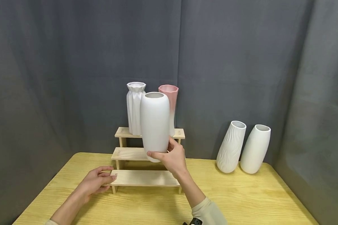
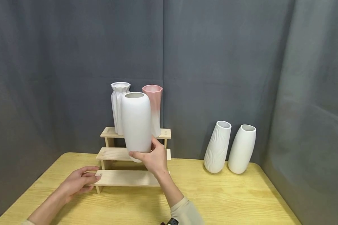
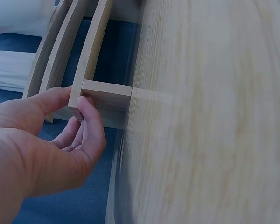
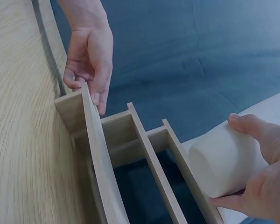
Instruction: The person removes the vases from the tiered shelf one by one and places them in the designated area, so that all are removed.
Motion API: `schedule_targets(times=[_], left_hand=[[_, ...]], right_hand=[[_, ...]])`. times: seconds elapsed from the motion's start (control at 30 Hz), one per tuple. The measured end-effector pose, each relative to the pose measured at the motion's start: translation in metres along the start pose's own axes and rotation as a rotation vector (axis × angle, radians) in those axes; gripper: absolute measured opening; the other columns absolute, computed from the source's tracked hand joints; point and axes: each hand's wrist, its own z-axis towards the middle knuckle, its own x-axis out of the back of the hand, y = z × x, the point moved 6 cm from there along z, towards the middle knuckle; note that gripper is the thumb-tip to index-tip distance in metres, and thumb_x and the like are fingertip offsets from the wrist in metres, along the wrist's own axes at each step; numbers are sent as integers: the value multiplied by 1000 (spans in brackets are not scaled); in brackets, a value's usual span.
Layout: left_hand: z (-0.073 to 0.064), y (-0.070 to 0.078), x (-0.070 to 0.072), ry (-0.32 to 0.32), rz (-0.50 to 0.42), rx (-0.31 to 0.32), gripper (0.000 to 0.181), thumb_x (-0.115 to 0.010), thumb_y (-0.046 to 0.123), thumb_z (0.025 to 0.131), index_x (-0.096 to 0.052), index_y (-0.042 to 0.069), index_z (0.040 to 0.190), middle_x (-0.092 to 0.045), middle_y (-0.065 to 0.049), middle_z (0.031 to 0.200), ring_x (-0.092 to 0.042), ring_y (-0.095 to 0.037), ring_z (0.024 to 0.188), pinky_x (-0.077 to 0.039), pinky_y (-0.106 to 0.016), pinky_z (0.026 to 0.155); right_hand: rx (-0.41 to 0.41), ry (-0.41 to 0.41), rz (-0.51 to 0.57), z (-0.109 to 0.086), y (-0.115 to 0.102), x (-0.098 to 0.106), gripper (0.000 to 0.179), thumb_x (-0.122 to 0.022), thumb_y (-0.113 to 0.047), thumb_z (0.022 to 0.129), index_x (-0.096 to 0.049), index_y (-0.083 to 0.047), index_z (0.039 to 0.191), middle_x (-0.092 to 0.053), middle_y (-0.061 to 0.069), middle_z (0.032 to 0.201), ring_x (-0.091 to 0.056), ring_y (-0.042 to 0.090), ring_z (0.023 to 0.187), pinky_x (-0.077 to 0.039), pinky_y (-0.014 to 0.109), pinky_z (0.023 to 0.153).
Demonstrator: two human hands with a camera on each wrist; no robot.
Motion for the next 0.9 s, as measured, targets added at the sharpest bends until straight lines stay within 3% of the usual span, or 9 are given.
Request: schedule_targets(times=[0.27,0.63,0.9], left_hand=[[-1,1,-2,-27,-2,-2,70,-79,21,92,-44,-1,148,-57,-16,119,-63,-22,93,-59,-32,73],[-4,5,2,-38,-1,-12,71,-77,23,94,-41,-1,151,-52,-19,129,-62,-22,99,-59,-32,76],[-1,4,-1,-33,-12,-16,70,-79,21,92,-43,-2,149,-54,-17,121,-64,-22,94,-59,-31,75]], right_hand=[[-49,51,-23,-10,7,22,73,-99,-24,65,-67,-29,131,-69,-2,120,-66,19,108,-57,41,85],[-32,78,-46,-12,8,35,72,-98,-21,66,-66,-26,131,-69,0,119,-66,20,108,-57,41,85],[-23,134,-40,-13,8,49,69,-96,-19,69,-66,-24,130,-69,2,118,-67,22,107,-57,42,86]])
